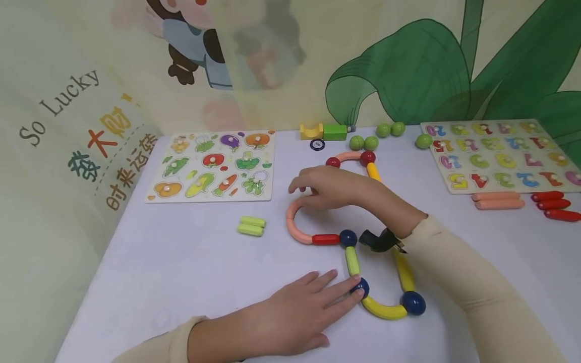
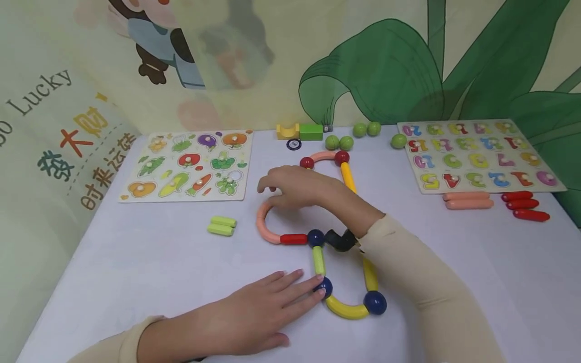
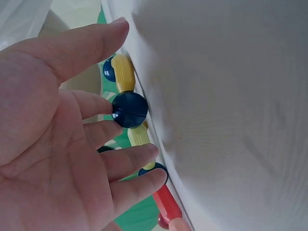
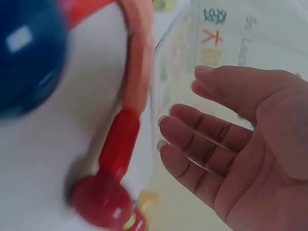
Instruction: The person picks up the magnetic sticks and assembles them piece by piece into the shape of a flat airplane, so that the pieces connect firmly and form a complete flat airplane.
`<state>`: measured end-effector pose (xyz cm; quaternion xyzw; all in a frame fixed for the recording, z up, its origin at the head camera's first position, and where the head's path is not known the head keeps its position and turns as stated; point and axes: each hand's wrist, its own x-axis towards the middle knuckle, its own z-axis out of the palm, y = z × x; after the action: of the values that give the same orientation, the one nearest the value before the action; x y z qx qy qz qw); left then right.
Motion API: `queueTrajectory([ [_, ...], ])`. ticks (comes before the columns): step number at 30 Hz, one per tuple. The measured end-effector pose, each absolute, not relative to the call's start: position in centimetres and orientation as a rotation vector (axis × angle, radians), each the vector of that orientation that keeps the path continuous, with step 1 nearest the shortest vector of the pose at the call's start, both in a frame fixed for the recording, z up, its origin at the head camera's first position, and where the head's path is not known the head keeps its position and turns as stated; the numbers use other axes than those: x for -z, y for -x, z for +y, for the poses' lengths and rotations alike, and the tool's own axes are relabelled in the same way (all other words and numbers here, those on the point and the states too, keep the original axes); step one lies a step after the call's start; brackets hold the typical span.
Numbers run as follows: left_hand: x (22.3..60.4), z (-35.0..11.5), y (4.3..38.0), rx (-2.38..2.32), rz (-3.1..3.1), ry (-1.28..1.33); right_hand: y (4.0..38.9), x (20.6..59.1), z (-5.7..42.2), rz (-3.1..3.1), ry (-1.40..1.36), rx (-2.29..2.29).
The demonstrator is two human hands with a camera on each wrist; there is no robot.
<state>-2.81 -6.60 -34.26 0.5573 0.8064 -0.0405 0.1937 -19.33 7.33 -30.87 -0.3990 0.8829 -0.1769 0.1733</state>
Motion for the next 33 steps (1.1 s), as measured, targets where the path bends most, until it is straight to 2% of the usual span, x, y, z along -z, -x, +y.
queueTrajectory([
  [4,34.3,-6.8,3.0,0.120,2.251,-1.537,19.5,31.3,7.9,2.502,1.169,0.537],
  [13,34.3,-7.4,2.7,0.055,2.283,-1.578,19.0,32.3,-0.2,2.315,1.416,0.294],
  [19,34.3,-7.2,2.7,0.043,2.276,-1.598,18.0,32.9,-2.4,2.259,1.544,0.179],
  [27,34.1,-7.1,2.7,0.043,2.282,-1.596,17.7,32.8,-0.8,2.366,1.532,0.068],
  [33,34.2,-6.7,2.9,0.041,2.247,-1.585,17.0,30.1,6.0,2.497,1.279,0.474],
])
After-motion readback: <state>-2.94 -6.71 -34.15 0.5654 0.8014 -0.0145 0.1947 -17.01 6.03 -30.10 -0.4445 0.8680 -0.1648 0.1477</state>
